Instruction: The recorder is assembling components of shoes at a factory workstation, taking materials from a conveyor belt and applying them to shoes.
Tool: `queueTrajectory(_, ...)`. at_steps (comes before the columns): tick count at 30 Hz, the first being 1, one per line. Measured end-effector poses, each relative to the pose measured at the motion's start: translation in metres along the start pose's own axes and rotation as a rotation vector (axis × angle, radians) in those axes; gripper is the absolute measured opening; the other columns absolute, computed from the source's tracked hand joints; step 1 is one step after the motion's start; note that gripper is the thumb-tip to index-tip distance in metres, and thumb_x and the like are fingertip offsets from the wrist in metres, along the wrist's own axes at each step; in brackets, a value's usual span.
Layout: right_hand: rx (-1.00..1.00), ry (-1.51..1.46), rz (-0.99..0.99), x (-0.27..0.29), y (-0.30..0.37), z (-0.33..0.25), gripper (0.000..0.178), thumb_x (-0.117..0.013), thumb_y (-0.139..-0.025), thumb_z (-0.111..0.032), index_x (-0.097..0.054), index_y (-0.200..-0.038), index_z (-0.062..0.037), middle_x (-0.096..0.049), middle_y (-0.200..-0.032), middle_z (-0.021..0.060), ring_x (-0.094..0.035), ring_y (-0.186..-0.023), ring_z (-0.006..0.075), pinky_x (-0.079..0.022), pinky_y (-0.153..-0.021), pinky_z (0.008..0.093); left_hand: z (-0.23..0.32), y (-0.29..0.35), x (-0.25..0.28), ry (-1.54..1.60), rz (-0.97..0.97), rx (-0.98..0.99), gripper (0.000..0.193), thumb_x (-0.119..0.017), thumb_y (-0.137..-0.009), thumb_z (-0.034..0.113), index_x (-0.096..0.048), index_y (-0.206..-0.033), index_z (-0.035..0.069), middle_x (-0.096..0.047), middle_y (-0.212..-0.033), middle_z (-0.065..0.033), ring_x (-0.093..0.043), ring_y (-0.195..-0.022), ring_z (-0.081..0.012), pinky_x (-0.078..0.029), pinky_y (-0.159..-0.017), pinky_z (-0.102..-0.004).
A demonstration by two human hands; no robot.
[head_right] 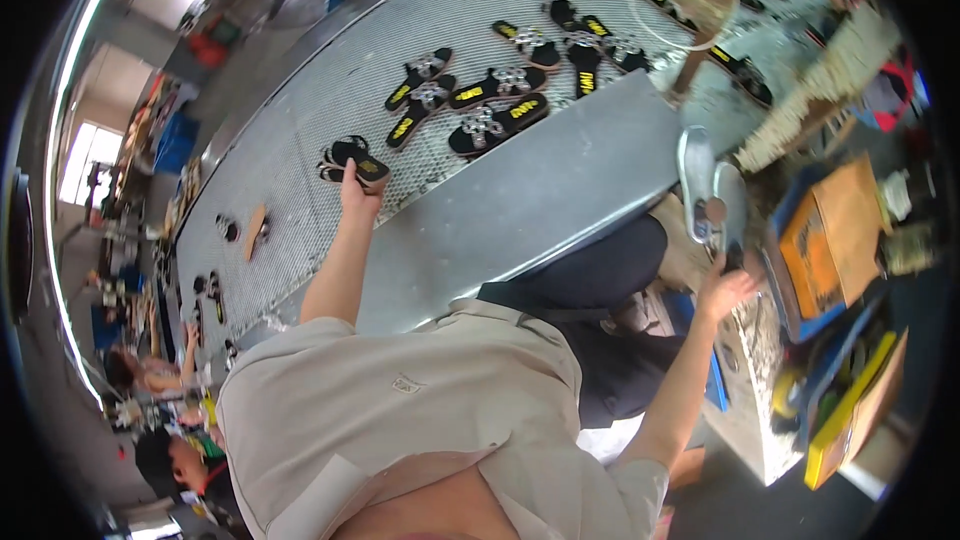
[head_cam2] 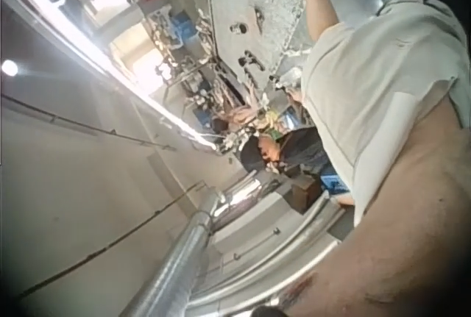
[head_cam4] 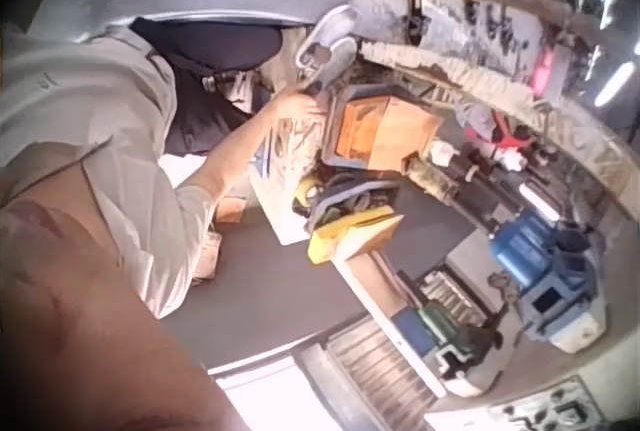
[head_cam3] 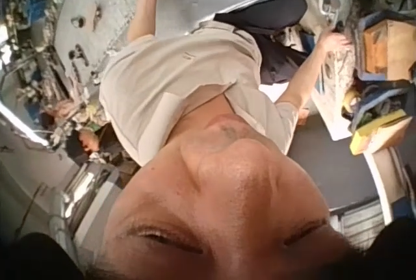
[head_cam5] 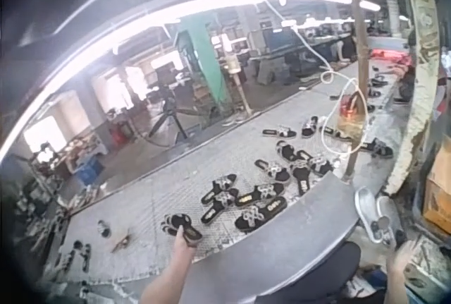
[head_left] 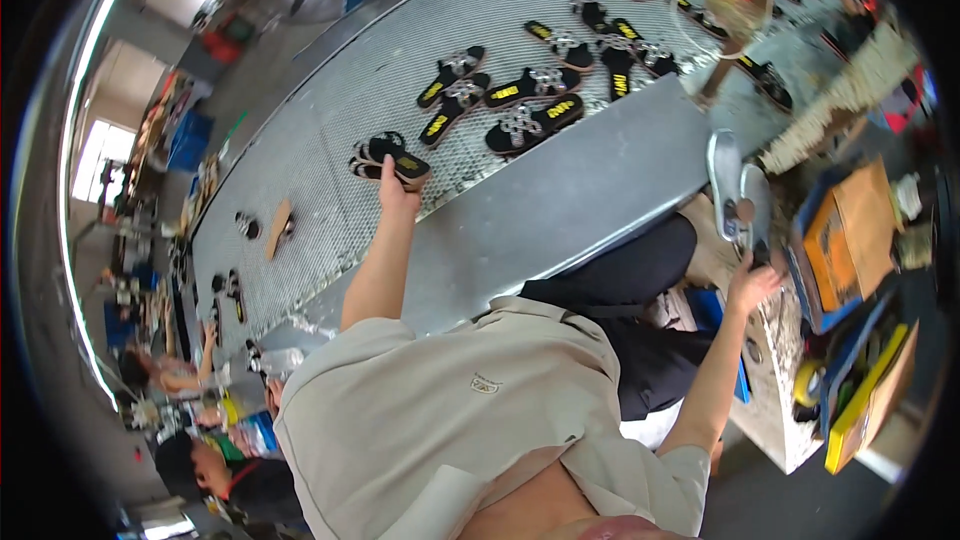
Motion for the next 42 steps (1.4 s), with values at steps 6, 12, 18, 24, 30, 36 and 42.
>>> queueTrajectory(6,-0.23,-0.285,-0.095,0.061,0.036,-0.094,0.054,-0.075,-0.095,-0.02,-0.054,-0.136,0.0079,-0.058,-0.139,0.0288,-0.055,-0.128,0.0475,-0.043,-0.112,0.0541,0.088,-0.007,0.1,-0.293,0.823,-0.338,0.088,-0.053,-0.103,0.064,-0.047,-0.142,-0.014,-0.065,-0.135,-0.0252,-0.07,-0.111,-0.0398,-0.061,-0.093,-0.0474)
queueTrajectory(12,-0.44,-0.409,-0.213,-0.013,-0.038,-0.14,0.048,-0.074,-0.098,-0.036,-0.063,-0.116,0.007,-0.064,-0.119,0.0331,-0.06,-0.115,0.0494,-0.048,-0.1,0.0543,-0.025,0.037,0.021,-0.212,0.183,-0.191,0.076,-0.04,-0.105,0.073,-0.053,-0.118,0.0,-0.07,-0.098,-0.0152,-0.068,-0.077,-0.0266,-0.06,-0.068,-0.0413)
queueTrajectory(18,-0.481,-0.588,-0.308,-0.05,-0.048,-0.146,0.047,-0.069,-0.1,-0.035,-0.056,-0.121,0.0044,-0.067,-0.116,0.0329,-0.066,-0.111,0.0501,-0.053,-0.093,0.0548,-0.164,0.119,-0.124,-0.36,-0.378,0.18,0.069,-0.028,-0.111,0.064,-0.053,-0.137,0.006,-0.071,-0.114,-0.0155,-0.071,-0.09,-0.0268,-0.063,-0.076,-0.0431)
queueTrajectory(24,-0.394,-0.692,-0.202,-0.033,-0.067,-0.167,0.041,-0.07,-0.099,-0.031,-0.06,-0.117,0.0049,-0.068,-0.111,0.0313,-0.066,-0.107,0.0497,-0.052,-0.094,0.0529,-0.265,0.174,-0.19,-0.257,-0.566,0.511,0.067,-0.028,-0.112,0.063,-0.052,-0.141,0.008,-0.071,-0.117,-0.0165,-0.072,-0.095,-0.0288,-0.063,-0.079,-0.0456)
queueTrajectory(30,-0.657,-1.223,-0.204,0.129,-0.019,-0.172,0.031,-0.062,-0.106,-0.015,-0.059,-0.13,0.0037,-0.072,-0.115,0.0096,-0.067,-0.104,0.017,-0.052,-0.098,0.0345,-0.325,0.197,-0.204,-0.247,-0.684,0.622,0.07,-0.033,-0.109,0.066,-0.053,-0.143,0.008,-0.069,-0.127,-0.0142,-0.069,-0.112,-0.0301,-0.06,-0.093,-0.0513)
queueTrajectory(36,-0.696,-1.297,-0.161,0.145,0.004,-0.183,0.034,-0.064,-0.104,-0.012,-0.058,-0.131,0.0071,-0.07,-0.123,0.0172,-0.067,-0.114,0.0232,-0.052,-0.103,0.0384,-0.334,0.308,-0.209,-0.269,-0.786,0.799,0.064,-0.033,-0.111,0.063,-0.06,-0.14,0.012,-0.071,-0.126,-0.0077,-0.069,-0.111,-0.0225,-0.055,-0.099,-0.0425)
queueTrajectory(42,-0.502,-1.212,-0.093,0.146,-0.025,-0.16,0.041,-0.066,-0.101,-0.012,-0.057,-0.135,0.0081,-0.066,-0.129,0.0243,-0.067,-0.117,0.0346,-0.052,-0.102,0.0416,-0.327,0.377,-0.208,-0.104,-0.948,0.87,0.061,-0.032,-0.113,0.057,-0.053,-0.149,0.012,-0.064,-0.141,-0.008,-0.058,-0.133,-0.025,-0.044,-0.117,-0.0445)
Point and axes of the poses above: each hand's wrist, its own y-axis away from the middle knuckle, its own x-axis out of the back of the hand, z = x × y, the point moved 2 cm from there along -y, towards the middle knuckle
